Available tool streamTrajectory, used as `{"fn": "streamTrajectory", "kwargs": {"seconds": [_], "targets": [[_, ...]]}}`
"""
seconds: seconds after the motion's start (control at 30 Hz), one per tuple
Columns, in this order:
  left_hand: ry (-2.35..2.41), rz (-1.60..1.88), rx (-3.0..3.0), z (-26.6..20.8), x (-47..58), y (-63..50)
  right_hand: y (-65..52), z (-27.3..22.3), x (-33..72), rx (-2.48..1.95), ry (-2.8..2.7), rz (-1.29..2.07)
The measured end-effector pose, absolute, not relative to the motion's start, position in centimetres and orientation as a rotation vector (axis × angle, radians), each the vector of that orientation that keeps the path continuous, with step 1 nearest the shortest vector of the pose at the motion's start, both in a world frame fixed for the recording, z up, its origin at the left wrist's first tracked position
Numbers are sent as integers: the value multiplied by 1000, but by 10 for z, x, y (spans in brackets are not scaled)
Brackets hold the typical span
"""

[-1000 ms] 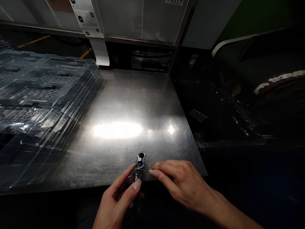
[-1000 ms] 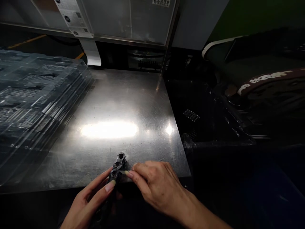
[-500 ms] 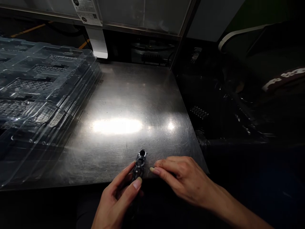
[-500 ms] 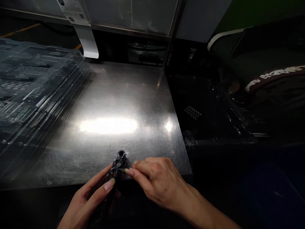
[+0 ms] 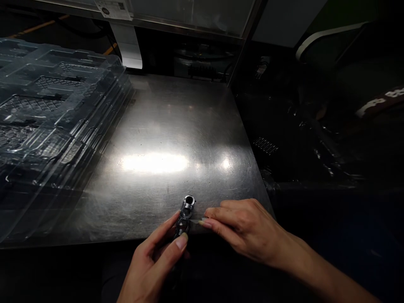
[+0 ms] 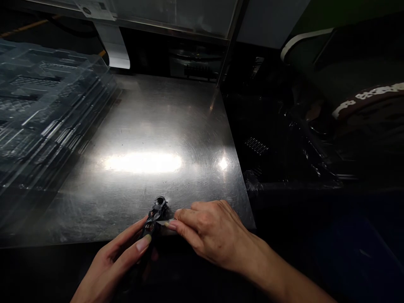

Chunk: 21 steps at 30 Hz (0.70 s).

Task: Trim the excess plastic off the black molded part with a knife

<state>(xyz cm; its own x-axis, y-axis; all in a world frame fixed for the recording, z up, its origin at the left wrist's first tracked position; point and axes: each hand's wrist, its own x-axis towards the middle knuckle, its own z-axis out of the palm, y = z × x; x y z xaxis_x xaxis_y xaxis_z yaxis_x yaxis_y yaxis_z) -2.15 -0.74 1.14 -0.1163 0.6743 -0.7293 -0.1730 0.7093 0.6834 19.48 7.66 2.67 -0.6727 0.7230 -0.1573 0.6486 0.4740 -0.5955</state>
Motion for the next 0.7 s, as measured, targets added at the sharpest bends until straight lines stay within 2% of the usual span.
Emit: {"fn": "streamTrajectory", "kwargs": {"seconds": [0.27,0.5,0.57,0.7], "targets": [[1570,795,440,17,-17,-5,86,34,196,-1178,-2671,1017],[1549,869,456,18,-15,-2,93,39,199,-1106,-2758,854],[1536,863,450,17,-16,-2,97,37,199,-1073,-2693,1014],[1512,792,437,15,-22,-2,101,30,196,-1116,-2319,1613]]}}
